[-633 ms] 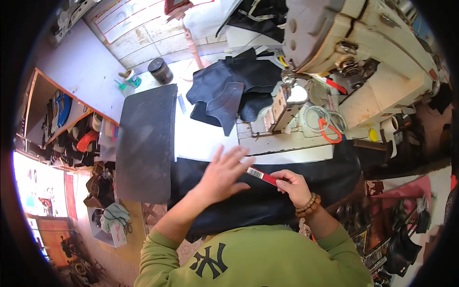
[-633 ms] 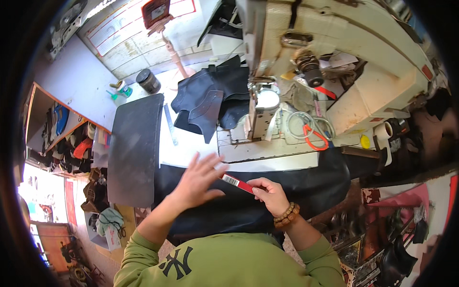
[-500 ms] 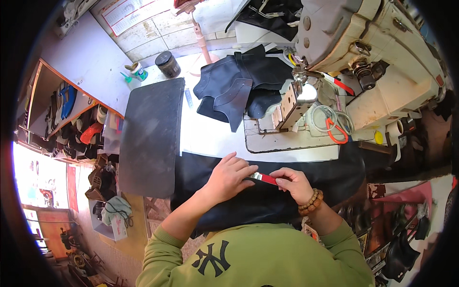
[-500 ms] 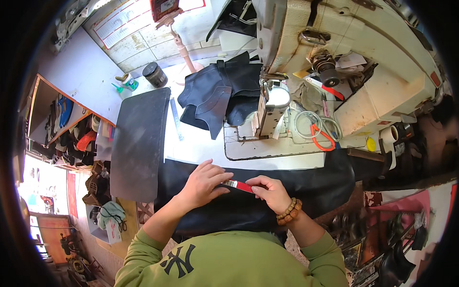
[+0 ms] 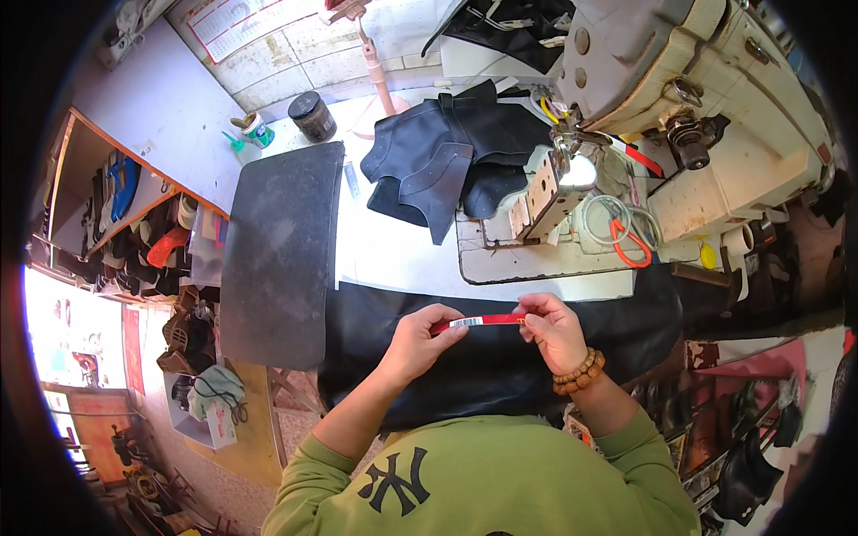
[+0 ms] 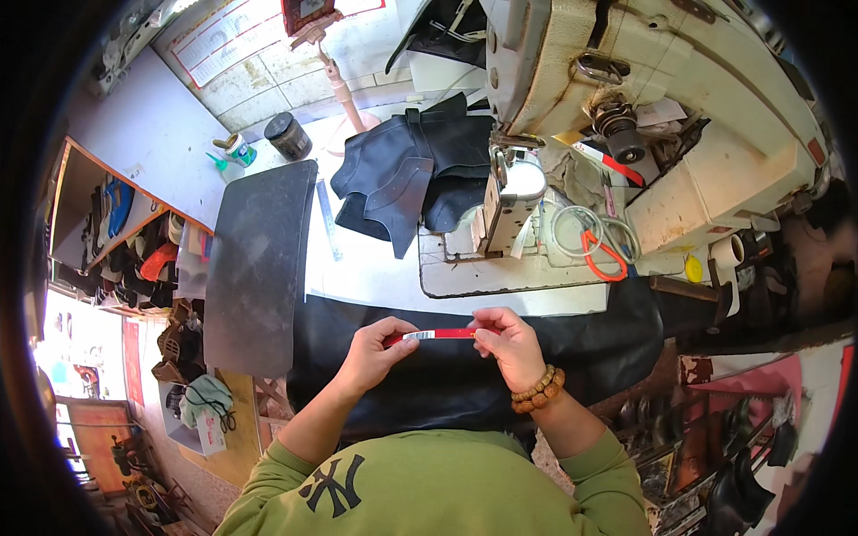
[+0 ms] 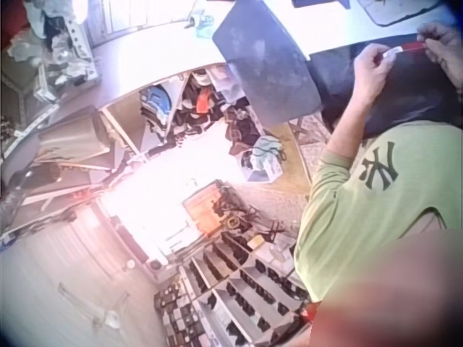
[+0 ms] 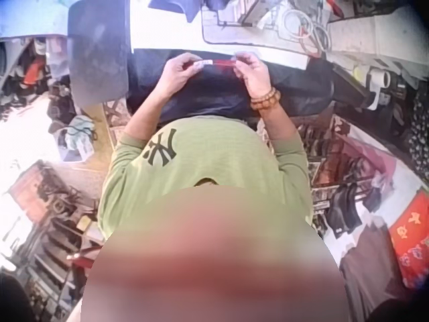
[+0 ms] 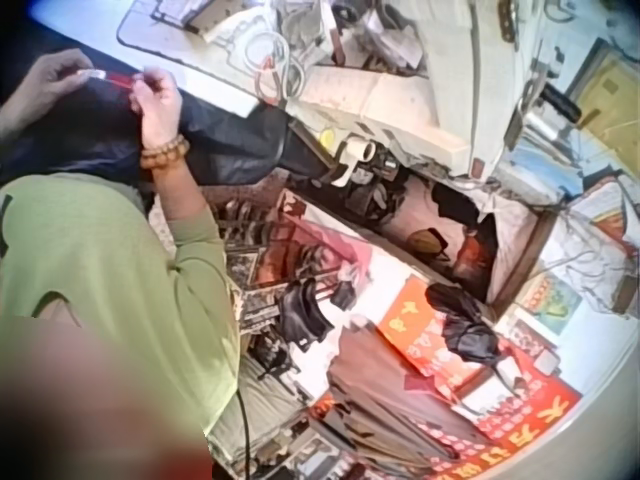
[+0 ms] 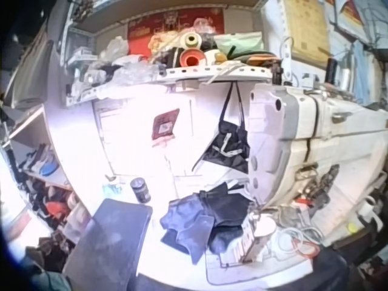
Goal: The person measures and marks a large black leather sheet on a worktable using a red ruler and a white marking pen. They repeatedly reposition the ruler and draw straight lines across the leather surface.
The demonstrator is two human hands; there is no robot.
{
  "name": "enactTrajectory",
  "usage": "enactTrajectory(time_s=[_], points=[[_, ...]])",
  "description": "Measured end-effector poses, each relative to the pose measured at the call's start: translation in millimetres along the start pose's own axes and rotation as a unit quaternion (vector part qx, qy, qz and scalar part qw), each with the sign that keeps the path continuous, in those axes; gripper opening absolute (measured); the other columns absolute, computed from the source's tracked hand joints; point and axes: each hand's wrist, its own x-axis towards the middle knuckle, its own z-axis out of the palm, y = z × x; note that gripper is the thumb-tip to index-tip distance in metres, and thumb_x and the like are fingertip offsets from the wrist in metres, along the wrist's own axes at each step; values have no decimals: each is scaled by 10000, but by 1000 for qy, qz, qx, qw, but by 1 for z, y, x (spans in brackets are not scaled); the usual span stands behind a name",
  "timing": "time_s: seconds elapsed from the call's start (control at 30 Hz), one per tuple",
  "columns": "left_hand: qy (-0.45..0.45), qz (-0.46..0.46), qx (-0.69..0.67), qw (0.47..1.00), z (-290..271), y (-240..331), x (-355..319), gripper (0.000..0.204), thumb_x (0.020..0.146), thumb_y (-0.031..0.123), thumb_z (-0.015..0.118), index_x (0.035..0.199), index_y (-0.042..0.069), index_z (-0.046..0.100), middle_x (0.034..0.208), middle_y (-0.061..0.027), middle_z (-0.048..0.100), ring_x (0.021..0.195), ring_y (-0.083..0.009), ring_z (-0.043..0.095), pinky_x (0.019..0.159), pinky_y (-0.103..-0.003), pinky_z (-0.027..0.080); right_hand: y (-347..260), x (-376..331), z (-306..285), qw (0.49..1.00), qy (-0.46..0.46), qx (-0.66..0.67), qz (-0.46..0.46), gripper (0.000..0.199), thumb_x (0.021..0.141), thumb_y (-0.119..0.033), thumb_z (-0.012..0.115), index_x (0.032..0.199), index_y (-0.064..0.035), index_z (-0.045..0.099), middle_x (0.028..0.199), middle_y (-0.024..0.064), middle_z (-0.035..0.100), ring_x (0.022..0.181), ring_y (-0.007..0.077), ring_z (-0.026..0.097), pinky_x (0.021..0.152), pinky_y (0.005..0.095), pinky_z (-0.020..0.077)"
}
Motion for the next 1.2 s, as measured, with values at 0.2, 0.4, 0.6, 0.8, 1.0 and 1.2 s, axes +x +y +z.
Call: enactTrajectory(time_s=[0.2,0.4,0.6,0.8,1.0,1.2], points=[[37,-45,-42,997,5,-9,-3,146,941,131,686,996,-4,674,805,35,587,738,-39,474,663,-205,393,4,1,10,999,17,3,-46,388,894,19,683,1256,-3,544,1117,82,635,954,130,622,852,271,529],[33,-67,-122,990,9,-15,-6,155,962,153,647,978,2,679,763,39,580,715,-34,472,648,-191,371,7,2,16,997,27,-25,-73,382,903,24,671,1260,-3,539,1103,68,613,937,112,607,857,264,521],[67,-81,-80,991,9,-18,-6,208,989,197,609,962,8,691,750,21,595,728,-39,518,632,-222,409,10,3,16,989,0,-82,-122,417,898,26,664,1286,-17,521,1101,79,614,941,117,604,843,273,522],[54,60,75,994,12,-10,-11,152,950,126,659,1034,1,681,754,16,605,675,-65,530,629,-239,444,7,1,13,988,-21,-120,-96,446,894,27,664,1309,-16,506,1112,66,594,976,108,578,871,255,491],[70,47,120,989,9,3,-10,125,905,32,671,1030,46,677,739,-15,600,678,-118,573,577,-292,457,-3,0,15,960,-34,-252,-119,535,843,-34,708,1336,-12,501,1184,66,551,994,125,581,916,270,462],[150,306,435,833,-29,12,-6,369,771,38,683,1128,129,700,823,-20,632,750,-230,615,614,-340,501,-43,1,14,924,-98,-353,-110,384,782,5,627,1161,-27,575,886,38,558,781,124,555,745,258,473]])
